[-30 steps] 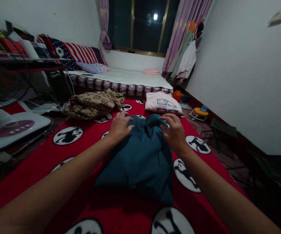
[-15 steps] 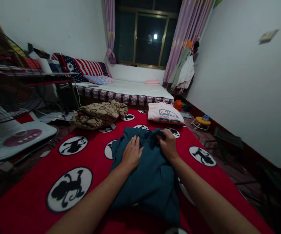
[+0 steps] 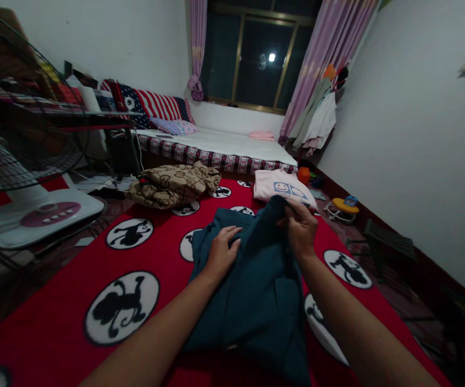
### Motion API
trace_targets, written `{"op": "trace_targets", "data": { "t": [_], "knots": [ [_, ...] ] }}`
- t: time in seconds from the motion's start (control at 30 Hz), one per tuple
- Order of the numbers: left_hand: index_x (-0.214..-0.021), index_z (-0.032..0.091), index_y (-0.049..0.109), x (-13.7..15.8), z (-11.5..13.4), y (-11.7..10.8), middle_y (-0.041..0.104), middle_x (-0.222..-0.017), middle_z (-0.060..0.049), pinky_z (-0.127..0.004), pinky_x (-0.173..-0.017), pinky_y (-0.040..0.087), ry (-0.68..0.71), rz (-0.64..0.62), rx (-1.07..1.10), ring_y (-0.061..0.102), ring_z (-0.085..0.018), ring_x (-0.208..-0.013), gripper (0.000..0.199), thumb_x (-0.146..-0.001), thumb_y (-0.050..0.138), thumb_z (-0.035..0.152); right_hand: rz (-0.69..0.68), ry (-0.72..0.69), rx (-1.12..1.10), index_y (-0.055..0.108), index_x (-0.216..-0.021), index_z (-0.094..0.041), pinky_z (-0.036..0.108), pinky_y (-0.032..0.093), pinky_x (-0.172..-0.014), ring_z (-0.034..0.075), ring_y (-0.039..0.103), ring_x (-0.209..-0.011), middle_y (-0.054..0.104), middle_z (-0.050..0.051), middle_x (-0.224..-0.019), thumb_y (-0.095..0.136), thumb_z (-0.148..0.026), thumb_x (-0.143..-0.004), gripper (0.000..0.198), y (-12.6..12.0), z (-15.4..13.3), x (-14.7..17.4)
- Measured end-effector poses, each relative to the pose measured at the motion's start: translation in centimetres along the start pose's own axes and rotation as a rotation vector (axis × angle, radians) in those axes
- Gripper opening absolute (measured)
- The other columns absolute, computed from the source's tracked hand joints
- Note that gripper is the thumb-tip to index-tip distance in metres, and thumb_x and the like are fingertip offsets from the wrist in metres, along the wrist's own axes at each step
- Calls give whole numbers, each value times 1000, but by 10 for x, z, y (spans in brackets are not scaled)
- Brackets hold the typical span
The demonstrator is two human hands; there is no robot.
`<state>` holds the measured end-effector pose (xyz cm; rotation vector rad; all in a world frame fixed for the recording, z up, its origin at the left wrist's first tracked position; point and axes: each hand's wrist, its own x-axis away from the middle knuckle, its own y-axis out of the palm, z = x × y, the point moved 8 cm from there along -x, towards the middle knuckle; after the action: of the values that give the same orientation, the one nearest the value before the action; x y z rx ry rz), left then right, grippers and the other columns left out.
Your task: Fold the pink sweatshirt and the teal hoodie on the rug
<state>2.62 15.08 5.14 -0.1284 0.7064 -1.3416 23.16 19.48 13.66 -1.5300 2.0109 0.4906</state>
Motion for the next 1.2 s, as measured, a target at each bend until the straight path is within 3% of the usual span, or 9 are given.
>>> {"op": "trace_targets", "data": {
  "t": [0.17,0.37,0.47,0.6,0.77,0.9,0.97,1.1,1.2],
  "knots": [
    [-121,20,64,2,-2,17,45,-145,-10,-51,-117,14,-2,-131,-274,30,-27,-140,42,-85,47,8,52,-31,-8,68,-95,-19,32,57,-60,17,66,-62,69,3,-82,61,-36,-80,23,2,-20,-10],
    [-116,21,67,-1,-1,7,61,-127,-9,-40,-108,37,46,-59,-16,54,-21,-121,37,-87,45,12,-216,91,135,68,-80,-16,35,57,-63,20,66,-63,68,5,-74,63,-36,-74,21,46,10,-14],
    [-122,27,63,3,6,17,55,-136,-5,-45,-114,27,83,-173,-141,46,-23,-129,39,-87,48,17,-70,99,48,68,-87,-16,34,56,-63,19,65,-65,68,5,-79,63,-37,-75,25,30,10,-8],
    [-123,39,62,12,12,39,42,-148,0,-63,-113,7,99,-375,-409,25,-35,-141,43,-83,58,24,268,-41,-26,66,-91,-17,34,55,-67,18,64,-72,67,3,-84,65,-33,-77,22,-22,-26,5],
    [-120,31,64,8,17,32,54,-138,-5,-65,-111,15,98,-236,-289,35,-35,-136,46,-80,50,13,431,-140,52,67,-86,-22,40,52,-81,21,64,-83,66,3,-84,59,-34,-84,15,-57,-59,12],
    [-111,17,66,-2,3,4,69,-110,-10,-40,-98,47,-37,28,243,64,-21,-104,36,-91,37,18,158,-12,45,62,-101,-18,39,54,-79,22,65,-87,68,7,-96,56,-31,-84,22,-13,-37,4],
    [-116,15,61,-4,-8,-5,69,-105,-11,-35,-88,52,-114,123,431,66,-20,-95,37,-95,35,29,-67,9,86,57,-114,-17,39,53,-86,23,63,-101,65,11,-113,57,-26,-81,34,23,-16,3],
    [-129,16,51,-3,-18,-13,62,-121,-13,-36,-94,49,-159,188,501,61,-22,-110,43,-95,40,41,-523,72,294,58,-119,-15,42,46,-99,26,57,-117,61,14,-125,62,-17,-71,48,73,38,15],
    [-131,19,52,-3,-10,-10,50,-136,-12,-38,-101,45,-87,129,351,52,-24,-123,49,-84,60,34,-531,7,299,65,-109,-17,42,45,-100,23,59,-114,65,11,-118,56,-18,-76,34,61,43,17]
  ]
}}
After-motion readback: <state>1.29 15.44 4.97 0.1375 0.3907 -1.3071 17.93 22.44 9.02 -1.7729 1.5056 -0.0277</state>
